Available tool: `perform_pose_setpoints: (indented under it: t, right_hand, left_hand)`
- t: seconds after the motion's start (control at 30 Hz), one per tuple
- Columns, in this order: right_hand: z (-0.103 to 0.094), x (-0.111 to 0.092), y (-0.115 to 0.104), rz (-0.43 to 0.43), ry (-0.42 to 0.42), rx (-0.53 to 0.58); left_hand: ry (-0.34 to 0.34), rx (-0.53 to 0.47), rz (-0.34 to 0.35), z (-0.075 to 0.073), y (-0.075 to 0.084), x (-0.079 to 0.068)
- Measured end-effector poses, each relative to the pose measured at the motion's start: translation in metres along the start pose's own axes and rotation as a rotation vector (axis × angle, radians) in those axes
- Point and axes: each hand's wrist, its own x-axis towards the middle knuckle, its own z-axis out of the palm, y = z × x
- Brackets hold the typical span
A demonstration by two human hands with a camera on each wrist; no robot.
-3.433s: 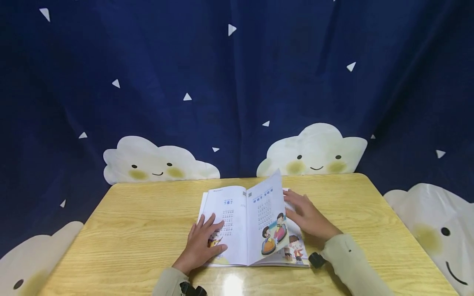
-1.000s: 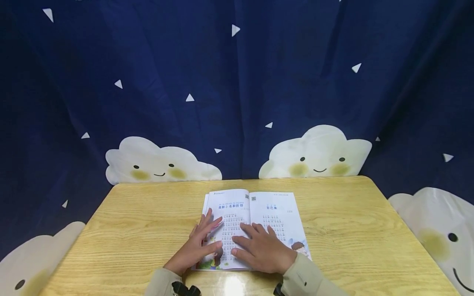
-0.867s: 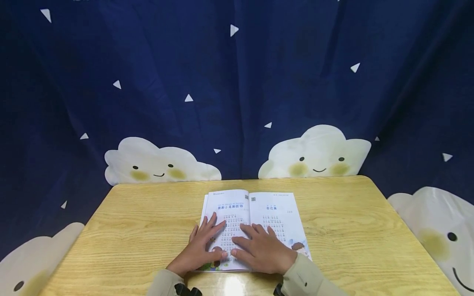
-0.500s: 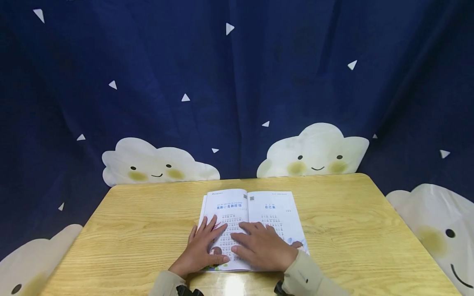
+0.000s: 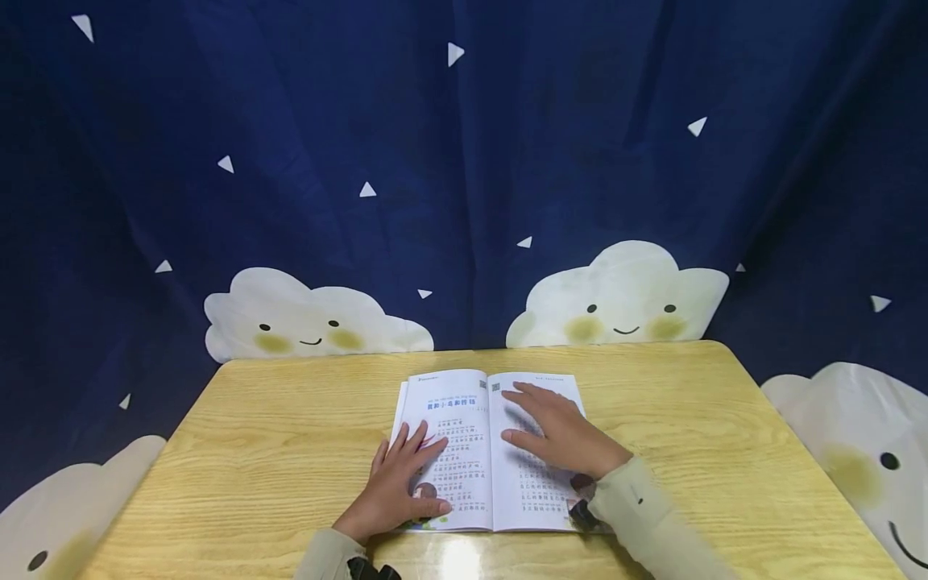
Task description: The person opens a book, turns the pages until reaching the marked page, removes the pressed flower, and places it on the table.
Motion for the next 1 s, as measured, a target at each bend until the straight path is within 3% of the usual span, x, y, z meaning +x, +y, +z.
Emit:
perform_pose_setpoints:
  t: [0.27,0.47,0.77,1.0]
  right_hand:
    - [-0.013,-0.004,0.054,0.144,0.009,0.083]
    - [-0.014,-0.008,0.081,0.205,0.021,0.066]
    - [-0.007,-0.012,0.099,0.251,0.07,0.111]
    - [-0.002,-0.016,0.11,0.25,0.089,0.058]
  left_hand:
    - [0.0,0.003,0.002,0.001,-0.001,0.0]
    - [0.005,0.003,0.005,0.001,-0.001,0.0]
    - [0.002,0.001,0.001,0.0,0.001,0.0]
    - [-0.002,0.005,-0.006,-0.001,0.002,0.0]
